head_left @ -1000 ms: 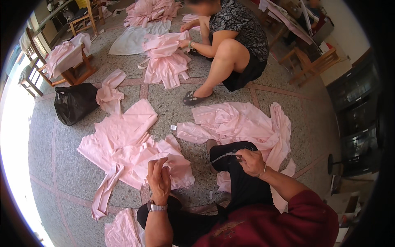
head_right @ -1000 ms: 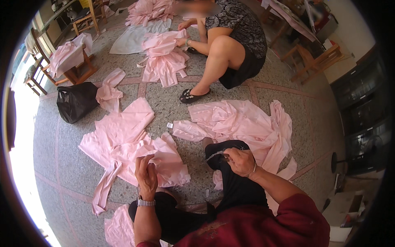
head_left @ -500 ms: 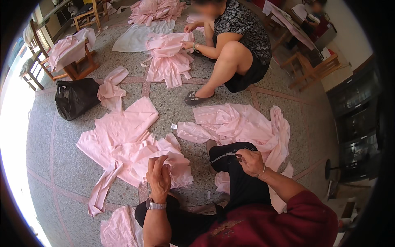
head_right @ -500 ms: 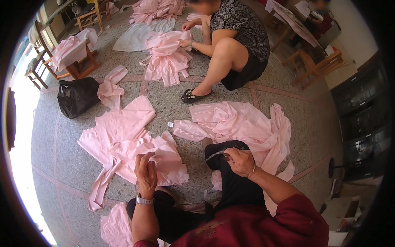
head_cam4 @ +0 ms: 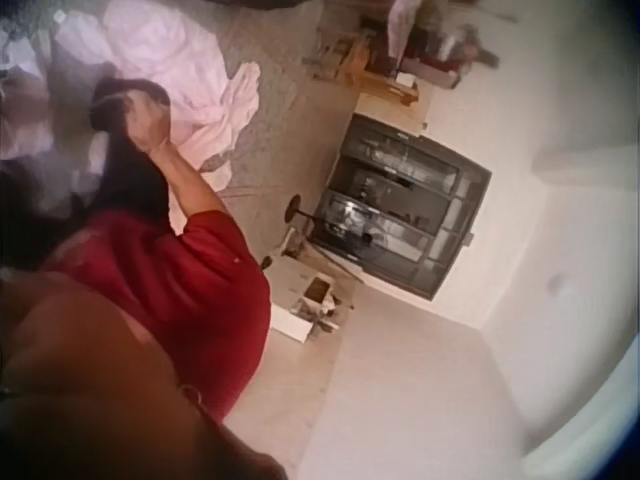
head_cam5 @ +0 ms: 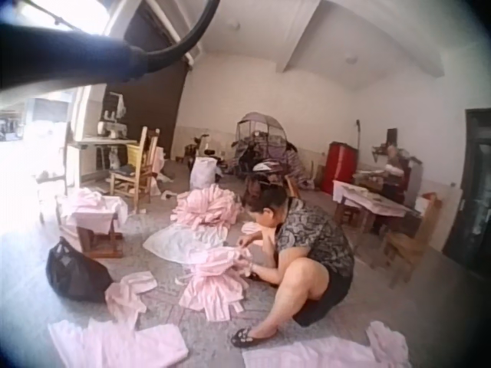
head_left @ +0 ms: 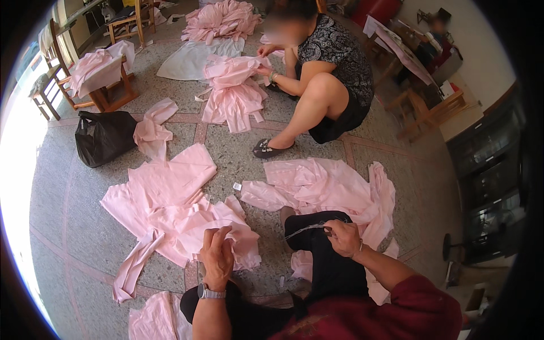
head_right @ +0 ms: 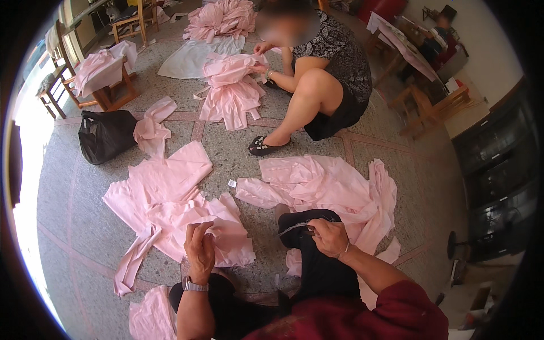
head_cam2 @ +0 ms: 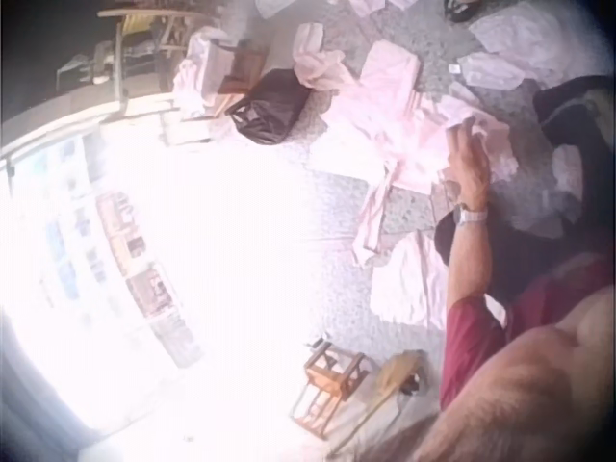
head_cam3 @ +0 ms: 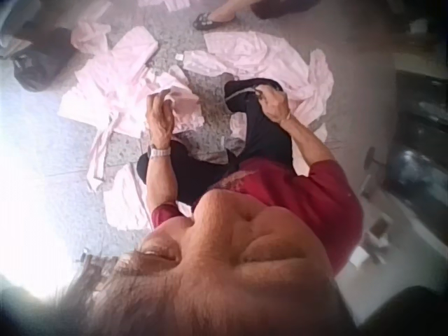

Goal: The person uses scissors to cut and trim pieces of pink fabric while sitting on the floor with another person.

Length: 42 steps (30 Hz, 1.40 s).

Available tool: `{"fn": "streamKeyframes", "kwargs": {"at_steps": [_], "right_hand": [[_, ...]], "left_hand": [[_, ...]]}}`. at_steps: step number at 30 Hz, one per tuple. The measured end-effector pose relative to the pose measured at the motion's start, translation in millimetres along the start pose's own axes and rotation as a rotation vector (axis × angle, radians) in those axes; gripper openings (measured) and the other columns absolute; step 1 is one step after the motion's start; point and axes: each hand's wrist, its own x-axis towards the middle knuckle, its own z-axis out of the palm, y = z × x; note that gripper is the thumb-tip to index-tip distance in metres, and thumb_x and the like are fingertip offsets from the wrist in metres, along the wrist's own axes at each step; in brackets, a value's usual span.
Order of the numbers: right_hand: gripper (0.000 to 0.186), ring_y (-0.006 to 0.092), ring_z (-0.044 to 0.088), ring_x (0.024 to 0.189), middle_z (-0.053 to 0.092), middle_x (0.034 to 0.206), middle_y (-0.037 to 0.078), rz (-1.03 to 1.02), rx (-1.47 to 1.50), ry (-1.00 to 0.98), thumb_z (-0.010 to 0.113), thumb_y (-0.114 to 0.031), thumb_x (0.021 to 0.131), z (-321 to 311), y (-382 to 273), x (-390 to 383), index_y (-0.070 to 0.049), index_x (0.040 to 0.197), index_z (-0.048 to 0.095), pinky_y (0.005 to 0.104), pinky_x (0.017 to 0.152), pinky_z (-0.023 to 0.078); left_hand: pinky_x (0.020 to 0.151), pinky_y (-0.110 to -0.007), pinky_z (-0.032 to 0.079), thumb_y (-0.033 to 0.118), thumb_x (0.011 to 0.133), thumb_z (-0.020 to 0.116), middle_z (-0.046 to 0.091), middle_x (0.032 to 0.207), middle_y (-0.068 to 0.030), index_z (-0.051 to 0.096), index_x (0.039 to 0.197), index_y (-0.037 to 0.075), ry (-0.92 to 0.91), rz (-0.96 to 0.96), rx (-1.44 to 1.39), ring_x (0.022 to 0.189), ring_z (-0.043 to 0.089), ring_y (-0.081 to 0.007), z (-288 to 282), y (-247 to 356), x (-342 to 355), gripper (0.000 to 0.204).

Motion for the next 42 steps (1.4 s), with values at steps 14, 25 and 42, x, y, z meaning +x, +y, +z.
{"fn": "streamKeyframes", "kwargs": {"at_steps": [14, 25, 42], "right_hand": [[0.032, 0.0224, 0.064, 0.061, 0.062, 0.074, 0.006, 0.007, 0.006, -0.004, 0.072, 0.003, 0.070, -2, 4, -4, -0.006, 0.098, 0.060, 0.0315, 0.054, 0.050], [0.028, 0.0274, 0.063, 0.062, 0.061, 0.076, 0.009, 0.044, -0.002, -0.021, 0.068, 0.000, 0.073, -3, 1, -5, -0.005, 0.099, 0.059, 0.0360, 0.055, 0.051], [0.028, 0.0218, 0.063, 0.062, 0.059, 0.074, 0.005, 0.028, -0.010, 0.002, 0.069, 0.000, 0.072, -6, 0, -4, -0.006, 0.097, 0.058, 0.0321, 0.055, 0.051]], "left_hand": [[0.062, -0.043, 0.049, -0.004, 0.082, 0.059, 0.060, 0.091, -0.0155, 0.065, 0.108, 0.008, 0.010, 0.056, -0.020, 0.076, 0.062, -0.0355, 3, -4, -1, 0.030], [0.064, -0.043, 0.050, -0.004, 0.083, 0.057, 0.061, 0.091, -0.0156, 0.065, 0.108, 0.008, 0.004, 0.031, 0.030, 0.077, 0.062, -0.0366, 3, 0, 0, 0.029], [0.064, -0.044, 0.050, -0.003, 0.083, 0.059, 0.061, 0.093, -0.0162, 0.065, 0.108, 0.008, -0.016, 0.055, 0.005, 0.078, 0.063, -0.0369, 7, -1, -2, 0.028]]}}
